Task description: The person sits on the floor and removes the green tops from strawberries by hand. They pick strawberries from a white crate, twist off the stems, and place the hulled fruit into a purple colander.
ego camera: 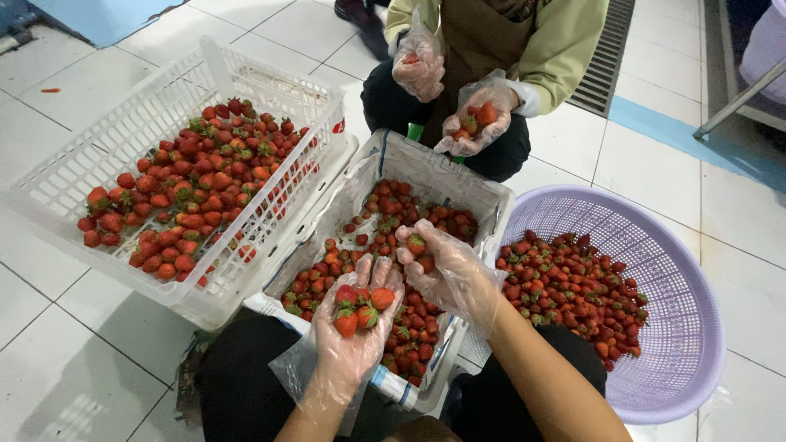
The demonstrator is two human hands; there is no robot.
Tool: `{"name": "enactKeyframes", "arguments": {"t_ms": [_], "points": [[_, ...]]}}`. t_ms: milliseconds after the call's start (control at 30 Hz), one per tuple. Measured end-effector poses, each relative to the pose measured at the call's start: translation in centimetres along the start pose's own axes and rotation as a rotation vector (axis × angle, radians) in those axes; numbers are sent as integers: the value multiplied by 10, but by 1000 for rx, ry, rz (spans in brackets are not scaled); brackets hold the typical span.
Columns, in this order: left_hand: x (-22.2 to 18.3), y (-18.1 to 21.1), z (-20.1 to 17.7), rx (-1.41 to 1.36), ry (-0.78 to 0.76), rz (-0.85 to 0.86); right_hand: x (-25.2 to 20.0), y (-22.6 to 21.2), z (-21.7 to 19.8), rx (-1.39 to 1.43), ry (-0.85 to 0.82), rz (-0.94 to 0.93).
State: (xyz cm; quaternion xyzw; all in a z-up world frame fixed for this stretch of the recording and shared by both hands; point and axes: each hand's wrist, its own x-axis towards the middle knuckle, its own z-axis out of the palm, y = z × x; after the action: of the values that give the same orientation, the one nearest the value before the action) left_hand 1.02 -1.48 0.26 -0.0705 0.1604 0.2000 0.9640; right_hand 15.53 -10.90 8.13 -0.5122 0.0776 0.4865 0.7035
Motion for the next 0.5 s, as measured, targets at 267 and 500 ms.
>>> {"name": "enactKeyframes", "arguments": {"t_ms": [267, 500], "points": [[5, 2, -4, -56, -23, -68, 2, -1, -3, 63, -90, 25], [-5, -3, 14, -19, 89, 1, 4, 0, -7, -33, -161, -46]]}}
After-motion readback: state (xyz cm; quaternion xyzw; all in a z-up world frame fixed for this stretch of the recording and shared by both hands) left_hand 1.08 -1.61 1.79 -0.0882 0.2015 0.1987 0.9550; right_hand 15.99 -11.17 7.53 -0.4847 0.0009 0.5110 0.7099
